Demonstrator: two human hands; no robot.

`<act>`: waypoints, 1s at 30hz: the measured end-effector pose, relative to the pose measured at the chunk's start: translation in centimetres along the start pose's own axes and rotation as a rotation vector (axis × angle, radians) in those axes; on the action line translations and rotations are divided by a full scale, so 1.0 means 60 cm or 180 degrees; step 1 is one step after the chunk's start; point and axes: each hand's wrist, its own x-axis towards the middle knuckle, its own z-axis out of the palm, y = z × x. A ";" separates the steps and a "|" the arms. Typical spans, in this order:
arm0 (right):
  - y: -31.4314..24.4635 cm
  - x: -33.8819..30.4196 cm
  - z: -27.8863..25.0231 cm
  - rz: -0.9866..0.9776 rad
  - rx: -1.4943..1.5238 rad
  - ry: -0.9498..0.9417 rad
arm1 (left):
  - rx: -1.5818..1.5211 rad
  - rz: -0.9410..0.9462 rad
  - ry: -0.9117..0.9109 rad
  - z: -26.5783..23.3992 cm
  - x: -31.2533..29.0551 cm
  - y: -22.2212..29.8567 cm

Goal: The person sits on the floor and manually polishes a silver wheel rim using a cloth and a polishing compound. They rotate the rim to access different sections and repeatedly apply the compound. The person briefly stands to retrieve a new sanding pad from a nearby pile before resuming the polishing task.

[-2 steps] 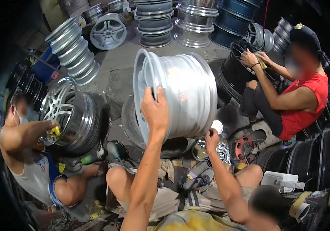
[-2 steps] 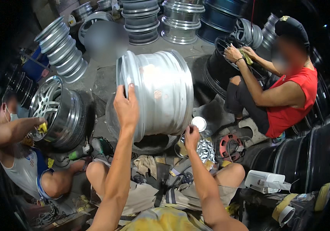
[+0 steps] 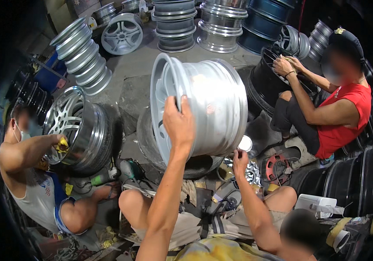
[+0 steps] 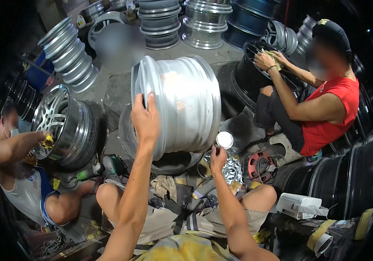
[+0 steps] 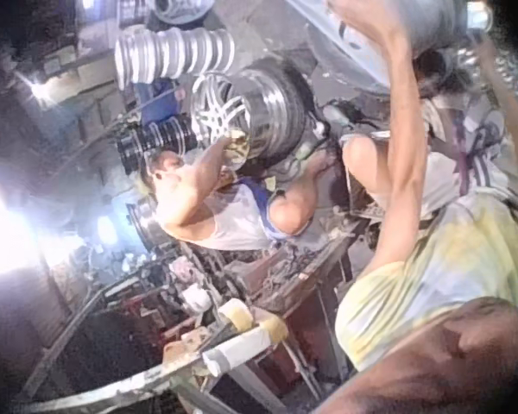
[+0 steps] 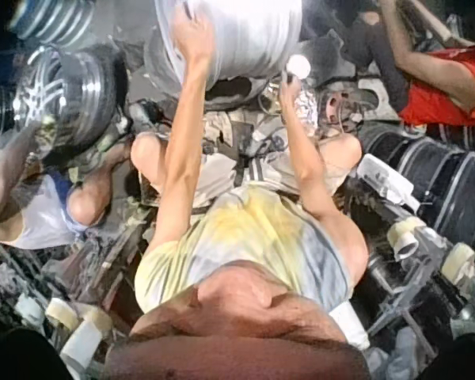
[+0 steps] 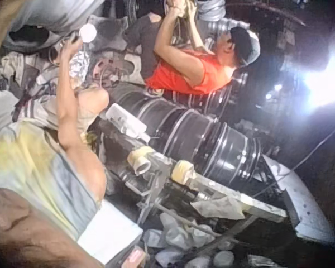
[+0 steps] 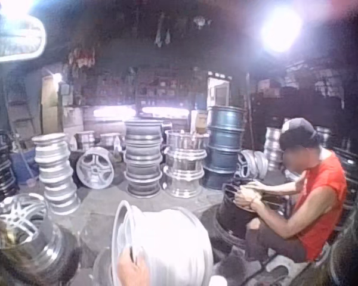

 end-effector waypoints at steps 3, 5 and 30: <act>0.061 -0.059 -0.020 0.0099 -0.0561 -0.0384 | 0.0243 0.0196 -0.0023 0.016 0.022 -0.009; 0.083 -0.076 -0.010 -0.0159 -0.1030 -0.0678 | 0.0211 0.0023 -0.0121 0.006 0.036 -0.016; 0.142 -0.075 0.023 0.0027 -0.1755 -0.1710 | 0.0215 0.0319 0.0063 -0.024 0.041 -0.039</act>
